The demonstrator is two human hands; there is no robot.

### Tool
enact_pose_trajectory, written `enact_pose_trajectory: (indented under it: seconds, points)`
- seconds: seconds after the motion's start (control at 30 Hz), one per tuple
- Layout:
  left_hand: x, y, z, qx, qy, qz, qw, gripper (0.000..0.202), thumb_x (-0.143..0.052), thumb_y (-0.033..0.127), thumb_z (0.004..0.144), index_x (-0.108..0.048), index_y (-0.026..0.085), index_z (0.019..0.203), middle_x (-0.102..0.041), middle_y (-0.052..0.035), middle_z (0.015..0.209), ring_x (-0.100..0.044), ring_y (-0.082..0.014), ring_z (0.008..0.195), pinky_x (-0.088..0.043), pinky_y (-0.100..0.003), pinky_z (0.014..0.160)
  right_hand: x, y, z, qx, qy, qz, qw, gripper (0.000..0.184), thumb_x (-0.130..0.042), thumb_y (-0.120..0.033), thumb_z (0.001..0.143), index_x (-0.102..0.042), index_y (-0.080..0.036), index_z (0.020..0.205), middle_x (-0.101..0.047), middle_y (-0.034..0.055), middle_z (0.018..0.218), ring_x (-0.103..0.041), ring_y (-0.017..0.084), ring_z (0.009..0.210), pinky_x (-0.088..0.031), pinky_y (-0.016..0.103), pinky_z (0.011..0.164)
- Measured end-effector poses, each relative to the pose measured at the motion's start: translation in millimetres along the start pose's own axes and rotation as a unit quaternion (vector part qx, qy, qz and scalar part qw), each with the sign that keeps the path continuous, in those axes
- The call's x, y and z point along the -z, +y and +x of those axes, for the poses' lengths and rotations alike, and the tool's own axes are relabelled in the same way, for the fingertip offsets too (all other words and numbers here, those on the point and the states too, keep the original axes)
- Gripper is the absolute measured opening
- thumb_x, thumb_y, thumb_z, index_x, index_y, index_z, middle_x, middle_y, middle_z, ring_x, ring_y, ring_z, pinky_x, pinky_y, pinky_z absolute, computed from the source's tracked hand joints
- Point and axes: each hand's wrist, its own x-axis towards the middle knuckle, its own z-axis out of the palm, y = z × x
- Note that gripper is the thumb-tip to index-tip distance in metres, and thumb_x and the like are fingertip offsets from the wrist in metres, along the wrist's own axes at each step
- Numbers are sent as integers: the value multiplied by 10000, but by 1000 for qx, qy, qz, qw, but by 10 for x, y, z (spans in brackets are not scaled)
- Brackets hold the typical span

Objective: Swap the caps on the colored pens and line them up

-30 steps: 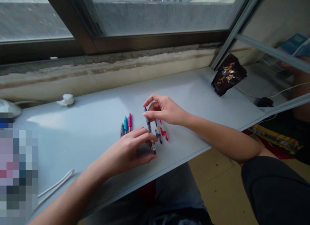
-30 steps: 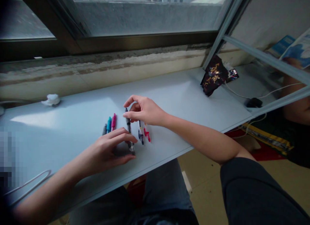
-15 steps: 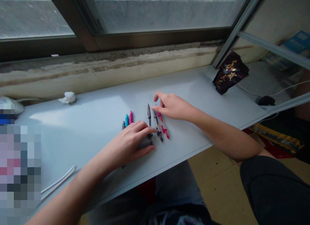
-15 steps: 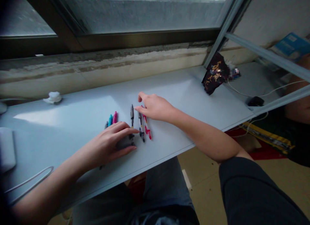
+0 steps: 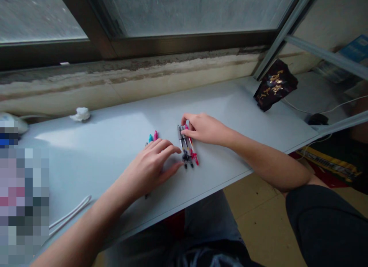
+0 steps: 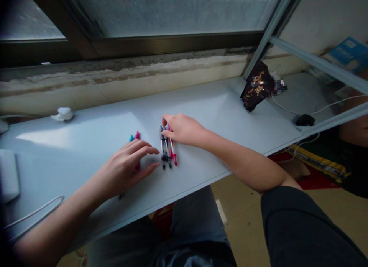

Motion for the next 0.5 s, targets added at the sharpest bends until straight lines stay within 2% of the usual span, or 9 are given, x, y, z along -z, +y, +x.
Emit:
enact_pose_trajectory:
  seconds: [0.1, 0.17, 0.3, 0.4, 0.5]
  points:
    - [61, -68, -35, 115, 21, 101, 988, 264, -572, 453, 1096, -644, 219, 997, -669, -67, 934, -651, -246, 806, -537, -374, 757, -3, 16, 15, 16, 12, 9, 1000, 65, -680, -162, 1008, -725, -159, 1055, -765, 57, 875, -661, 181, 791, -429, 299, 741]
    - [116, -101, -48, 189, 1, 156, 969, 308, -609, 515, 1065, -601, 233, 939, -658, -67, 900, -649, -258, 780, -490, -357, 696, -14, 16, 17, 25, 5, 21, 999, 27, -707, -181, 1009, -717, -159, 996, -755, 52, 864, -650, 172, 772, -425, 294, 734]
    - [203, -64, -8, 311, -65, 163, 934, 394, -622, 615, 1038, -582, 245, 909, -694, -90, 843, -682, -299, 746, -414, -346, 632, -42, -10, 8, 27, -20, 30, 999, 150, -776, -256, 1001, -686, -169, 918, -722, 29, 796, -603, 153, 709, -379, 294, 691]
    - [230, 10, 48, 353, -101, 157, 917, 368, -594, 592, 1050, -646, 238, 963, -734, -105, 816, -710, -329, 731, -430, -359, 645, -50, -28, 3, 27, -26, 16, 999, 218, -781, -312, 1008, -664, -177, 884, -701, 24, 767, -576, 152, 691, -344, 303, 677]
    - [248, 60, 85, 368, -110, 165, 908, 350, -586, 566, 1046, -690, 239, 973, -751, -103, 786, -724, -336, 718, -436, -361, 648, -44, -30, 5, 35, -22, 11, 999, 268, -746, -358, 1036, -655, -177, 862, -673, 19, 749, -545, 147, 682, -326, 306, 677]
